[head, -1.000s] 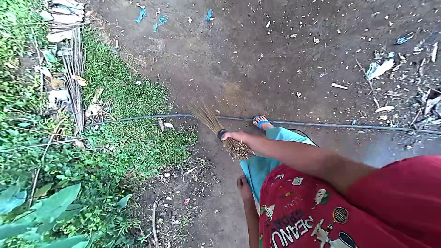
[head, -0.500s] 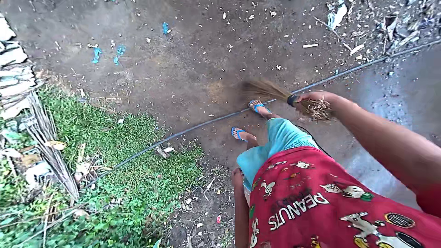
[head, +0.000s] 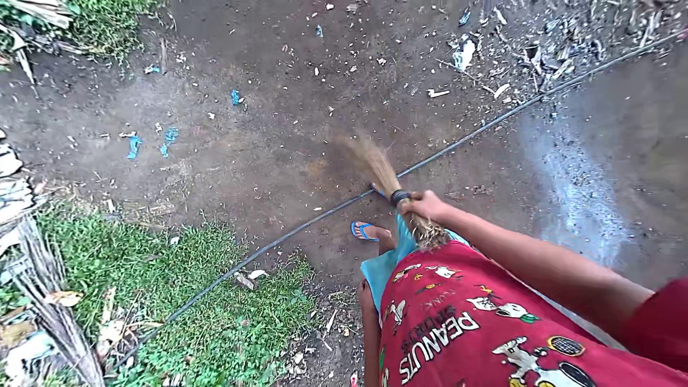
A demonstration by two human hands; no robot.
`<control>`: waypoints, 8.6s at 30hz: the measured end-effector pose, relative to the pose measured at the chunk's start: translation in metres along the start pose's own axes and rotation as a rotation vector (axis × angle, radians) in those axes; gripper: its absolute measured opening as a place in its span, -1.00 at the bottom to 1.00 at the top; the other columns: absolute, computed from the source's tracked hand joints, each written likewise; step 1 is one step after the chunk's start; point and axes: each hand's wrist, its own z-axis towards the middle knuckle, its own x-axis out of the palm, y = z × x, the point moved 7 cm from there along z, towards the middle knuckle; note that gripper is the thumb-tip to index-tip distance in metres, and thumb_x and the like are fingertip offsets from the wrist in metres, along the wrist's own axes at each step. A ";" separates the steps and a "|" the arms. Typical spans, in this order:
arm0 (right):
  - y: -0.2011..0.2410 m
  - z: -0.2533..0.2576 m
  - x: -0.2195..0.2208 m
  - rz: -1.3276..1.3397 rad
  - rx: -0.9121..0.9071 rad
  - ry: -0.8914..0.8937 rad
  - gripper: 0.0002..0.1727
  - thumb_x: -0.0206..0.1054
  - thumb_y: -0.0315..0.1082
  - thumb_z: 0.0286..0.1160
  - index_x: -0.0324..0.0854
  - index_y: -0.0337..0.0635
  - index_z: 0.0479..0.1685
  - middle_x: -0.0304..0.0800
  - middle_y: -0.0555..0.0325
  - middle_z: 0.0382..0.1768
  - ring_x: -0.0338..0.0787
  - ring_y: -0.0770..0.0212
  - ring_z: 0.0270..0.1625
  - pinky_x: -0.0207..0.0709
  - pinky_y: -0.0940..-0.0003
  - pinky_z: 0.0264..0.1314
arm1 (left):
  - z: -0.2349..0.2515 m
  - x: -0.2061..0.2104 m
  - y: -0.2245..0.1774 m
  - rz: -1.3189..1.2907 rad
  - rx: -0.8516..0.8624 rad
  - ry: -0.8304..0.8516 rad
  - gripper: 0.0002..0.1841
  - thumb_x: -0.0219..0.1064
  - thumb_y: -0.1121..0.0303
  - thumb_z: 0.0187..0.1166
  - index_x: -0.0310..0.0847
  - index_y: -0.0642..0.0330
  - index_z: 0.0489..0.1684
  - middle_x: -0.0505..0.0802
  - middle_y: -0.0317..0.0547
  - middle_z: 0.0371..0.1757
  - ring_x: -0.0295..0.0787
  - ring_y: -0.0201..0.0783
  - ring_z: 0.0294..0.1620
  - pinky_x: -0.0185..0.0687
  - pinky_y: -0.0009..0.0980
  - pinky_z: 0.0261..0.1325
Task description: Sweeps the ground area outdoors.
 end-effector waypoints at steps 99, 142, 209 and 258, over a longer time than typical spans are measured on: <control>0.179 0.190 -0.061 0.963 0.184 -0.045 -0.80 0.09 -0.14 0.72 0.47 -0.06 -0.02 0.70 0.15 -0.31 0.76 0.23 -0.32 0.70 0.25 -0.27 | 0.155 -0.111 -0.392 0.205 0.189 0.137 -0.65 -0.06 0.35 0.90 0.54 0.38 0.34 0.82 0.12 0.00 0.71 -0.17 -0.24 0.57 -0.23 -0.24; 0.329 0.254 -0.127 0.893 0.213 0.696 -0.80 0.04 -0.19 0.69 0.50 -0.07 -0.10 0.72 0.17 -0.35 0.75 0.25 -0.38 0.69 0.31 -0.30 | 0.138 0.004 -0.520 0.206 -0.177 0.005 -0.55 -0.10 0.28 0.92 0.43 0.49 0.49 0.71 0.37 0.34 0.65 0.14 0.27 0.51 0.11 0.26; 0.403 0.246 -0.237 0.569 0.237 -0.532 -0.60 0.21 -0.04 0.66 0.53 -0.20 0.15 0.64 0.09 -0.23 0.66 0.24 -0.31 0.59 0.22 -0.21 | 0.308 -0.093 -0.651 0.136 0.206 0.198 -0.63 -0.03 0.32 0.89 0.52 0.41 0.38 0.82 0.22 0.07 0.74 -0.05 -0.15 0.61 -0.09 -0.11; 0.515 0.416 -0.212 1.509 0.228 0.823 -0.62 0.08 -0.05 0.74 0.59 -0.21 -0.15 0.79 0.03 -0.28 0.85 0.20 -0.27 0.76 0.46 -0.18 | 0.212 0.041 -0.690 -0.015 0.082 -0.109 -0.72 -0.06 0.65 0.74 0.54 0.58 0.19 0.75 0.16 -0.05 0.64 -0.28 -0.18 0.59 -0.35 0.00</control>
